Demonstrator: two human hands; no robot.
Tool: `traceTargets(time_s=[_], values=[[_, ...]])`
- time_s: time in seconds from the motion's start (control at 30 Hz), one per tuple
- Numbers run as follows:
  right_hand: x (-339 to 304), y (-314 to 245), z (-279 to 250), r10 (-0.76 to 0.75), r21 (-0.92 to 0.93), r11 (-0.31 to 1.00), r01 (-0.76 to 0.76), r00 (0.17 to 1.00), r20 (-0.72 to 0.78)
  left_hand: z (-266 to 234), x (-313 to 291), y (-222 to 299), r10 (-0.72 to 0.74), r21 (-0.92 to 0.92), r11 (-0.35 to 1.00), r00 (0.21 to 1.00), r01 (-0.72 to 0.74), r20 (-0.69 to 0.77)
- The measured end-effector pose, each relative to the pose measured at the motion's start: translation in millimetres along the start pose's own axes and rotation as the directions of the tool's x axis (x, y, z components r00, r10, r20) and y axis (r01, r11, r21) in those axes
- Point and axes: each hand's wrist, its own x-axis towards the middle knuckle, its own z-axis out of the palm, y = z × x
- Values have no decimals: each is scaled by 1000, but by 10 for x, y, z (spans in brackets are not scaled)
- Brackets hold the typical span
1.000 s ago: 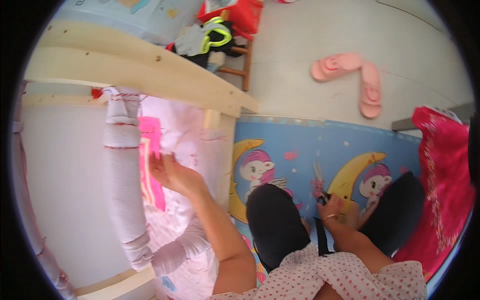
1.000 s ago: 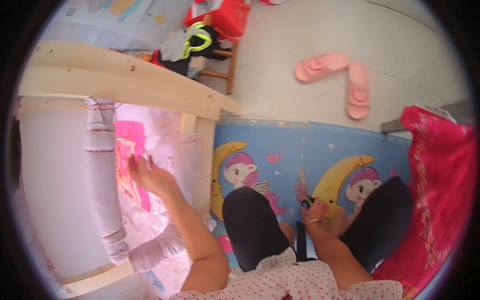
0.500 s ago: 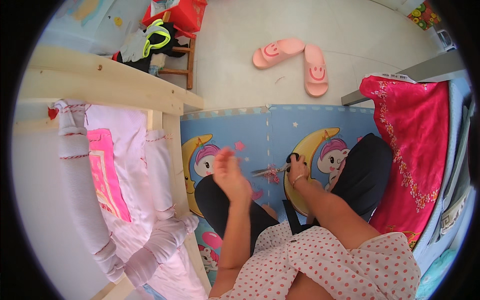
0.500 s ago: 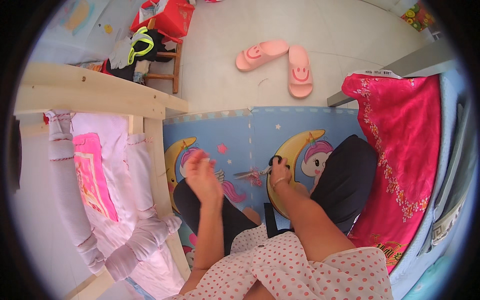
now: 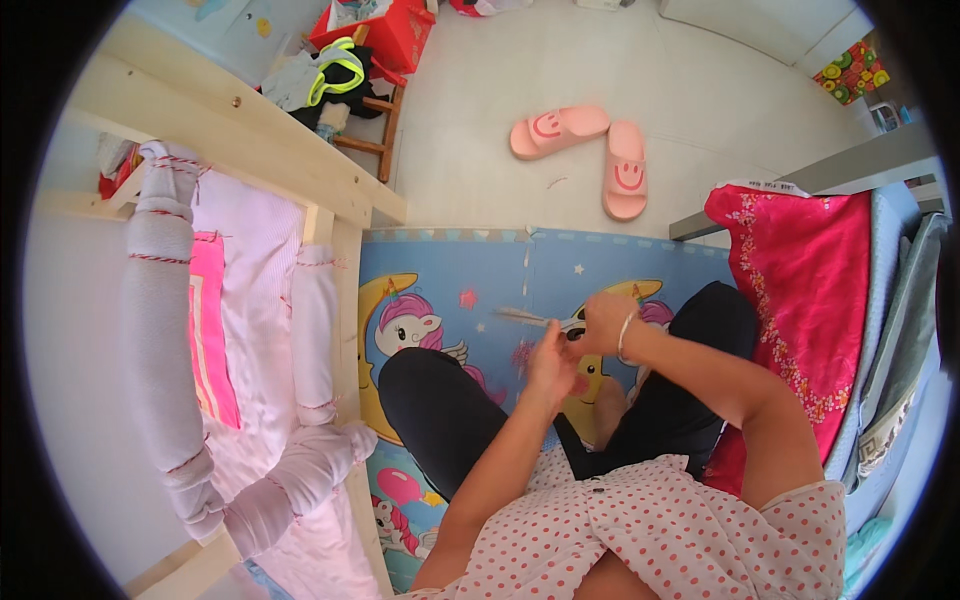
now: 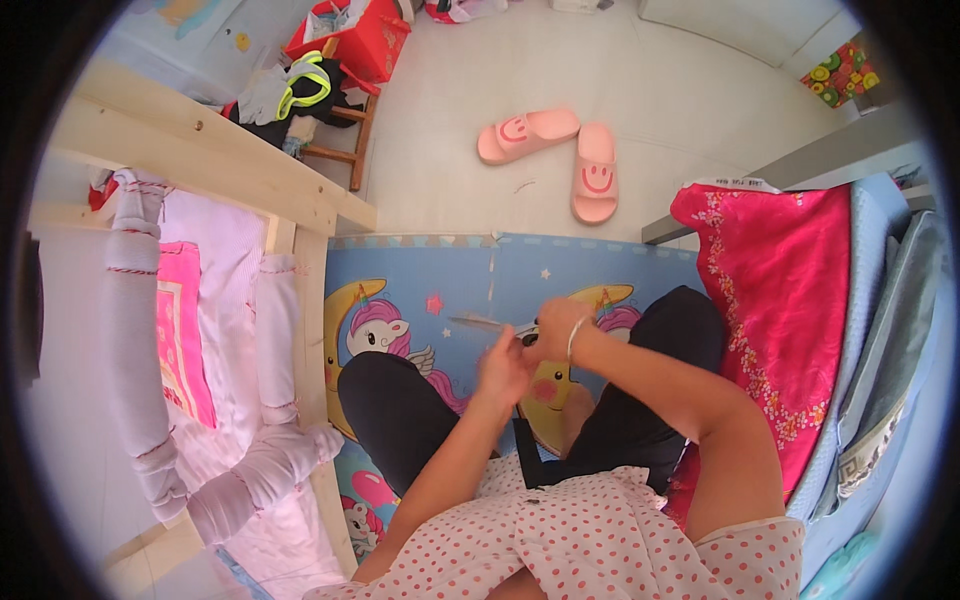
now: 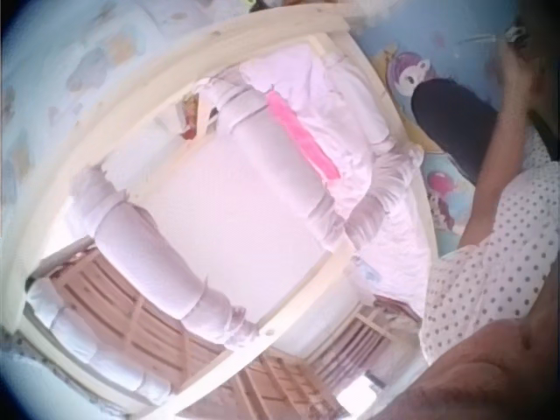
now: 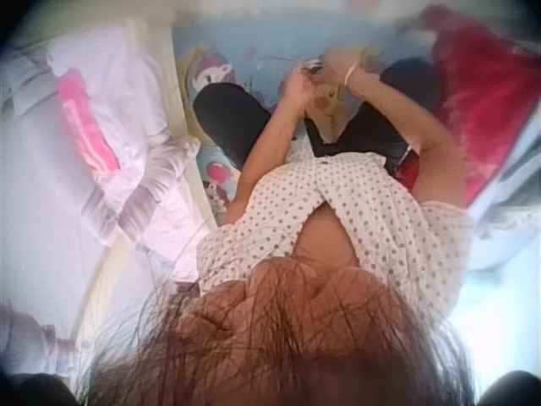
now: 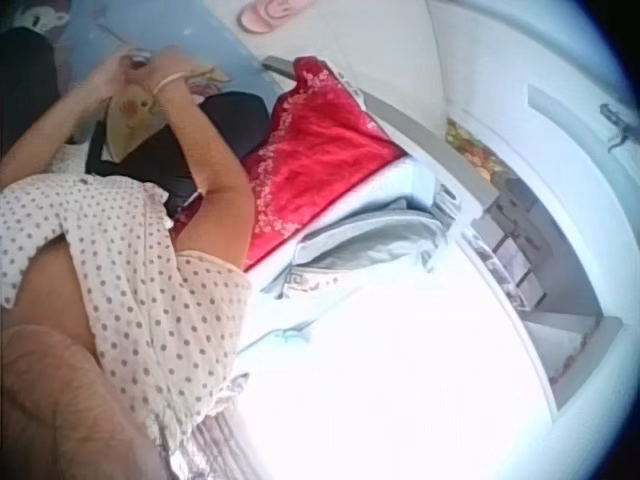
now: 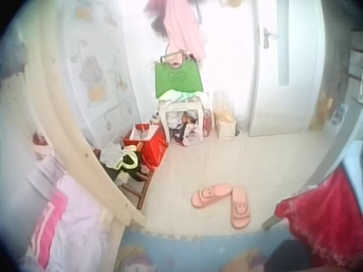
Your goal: The person ties a white bedsheet to the wooden frame of a bunk bed using a pink string. They wrap the string around the sheet and frame, tie knots, and use scissors to cut the excess string. The person repeats this process for multiple attachment points on the bed frame.
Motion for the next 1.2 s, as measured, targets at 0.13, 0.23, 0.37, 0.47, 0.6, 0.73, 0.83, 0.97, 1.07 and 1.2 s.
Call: traceTargets(time_s=[0.13,0.23,0.37,0.47,0.6,0.73,0.83,0.97,1.07,1.2], values=[[-275,-76,-81,-116,173,955,240,841,-528,180,-22,402,126,64,988,978,-138,164],[-162,79,-154,266,813,432,390,806,-528,414,-419,856,212,20,975,960,-219,181],[-176,-36,-164,-174,998,-17,-56,983,53,582,-704,1210,354,133,892,852,-431,385],[-211,-310,-264,-617,903,-185,-388,761,201,881,-1005,1381,354,284,819,829,-498,433],[-279,-701,-492,-537,995,43,-89,838,98,956,-1245,1521,486,411,647,763,-642,426],[-165,-1044,-592,-605,979,-206,3,786,-130,780,-1323,1816,559,575,486,740,-658,374],[-45,-1111,-561,-556,971,-237,32,815,-163,819,-1351,2393,938,512,162,292,-844,185],[-142,-1239,-748,-626,978,-193,-75,777,-64,892,-1692,3190,986,462,-154,-104,-873,133],[-170,-1369,-813,-736,955,-280,-94,660,-151,1134,-1785,3265,960,373,-178,-77,-910,270],[-239,-1512,-1032,-779,936,-331,-117,594,-201,993,-1708,3426,965,341,-155,-68,-927,254]])
